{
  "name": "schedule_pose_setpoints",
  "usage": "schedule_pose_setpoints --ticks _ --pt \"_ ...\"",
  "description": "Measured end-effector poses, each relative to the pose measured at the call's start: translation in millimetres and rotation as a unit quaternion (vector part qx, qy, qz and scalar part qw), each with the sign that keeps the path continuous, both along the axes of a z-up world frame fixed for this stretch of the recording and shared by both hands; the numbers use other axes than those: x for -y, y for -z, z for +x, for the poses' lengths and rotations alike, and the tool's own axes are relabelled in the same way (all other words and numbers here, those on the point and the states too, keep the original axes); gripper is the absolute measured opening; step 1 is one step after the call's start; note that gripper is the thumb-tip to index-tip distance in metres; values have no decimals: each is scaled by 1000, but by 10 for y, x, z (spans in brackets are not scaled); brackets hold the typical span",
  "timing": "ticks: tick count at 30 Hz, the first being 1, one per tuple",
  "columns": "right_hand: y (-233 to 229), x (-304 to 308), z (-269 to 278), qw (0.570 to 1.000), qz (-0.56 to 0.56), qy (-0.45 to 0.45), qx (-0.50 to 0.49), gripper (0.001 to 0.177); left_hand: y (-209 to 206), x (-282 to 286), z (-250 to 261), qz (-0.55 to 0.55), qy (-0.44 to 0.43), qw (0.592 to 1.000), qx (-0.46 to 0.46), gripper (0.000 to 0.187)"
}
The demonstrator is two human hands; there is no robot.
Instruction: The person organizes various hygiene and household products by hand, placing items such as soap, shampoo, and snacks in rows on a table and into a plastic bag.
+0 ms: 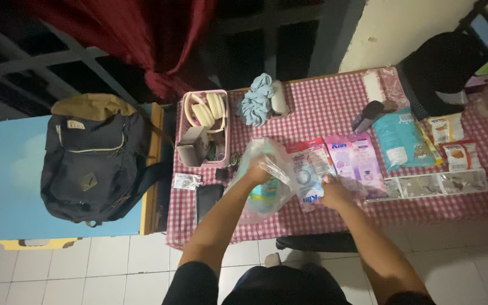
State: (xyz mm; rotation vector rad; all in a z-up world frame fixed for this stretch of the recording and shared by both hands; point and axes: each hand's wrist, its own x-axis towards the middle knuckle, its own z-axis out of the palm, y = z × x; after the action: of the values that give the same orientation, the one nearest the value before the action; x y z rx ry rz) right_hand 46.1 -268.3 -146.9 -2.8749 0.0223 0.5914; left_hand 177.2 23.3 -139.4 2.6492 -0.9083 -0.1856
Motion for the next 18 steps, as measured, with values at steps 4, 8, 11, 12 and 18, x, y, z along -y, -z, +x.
schedule_pose_setpoints --ticks 4,8,11,12,18 --pt "96 -4 43 1000 -18 -9 13 69 -200 -341 -402 -132 9 989 69 11" --pt "115 -25 70 999 -45 -17 -18 72 -836 -568 -975 -161 -23 978 131 7" --pt "119 -5 57 999 -33 -8 -18 70 -1324 -659 -1243 -254 -66 958 112 11" --pt "117 9 50 999 -29 -19 10 74 -1457 -649 -1308 -270 -68 951 134 13" --pt "-266 -127 117 961 218 172 -7 56 -2188 -459 -1462 -330 -49 922 196 19"
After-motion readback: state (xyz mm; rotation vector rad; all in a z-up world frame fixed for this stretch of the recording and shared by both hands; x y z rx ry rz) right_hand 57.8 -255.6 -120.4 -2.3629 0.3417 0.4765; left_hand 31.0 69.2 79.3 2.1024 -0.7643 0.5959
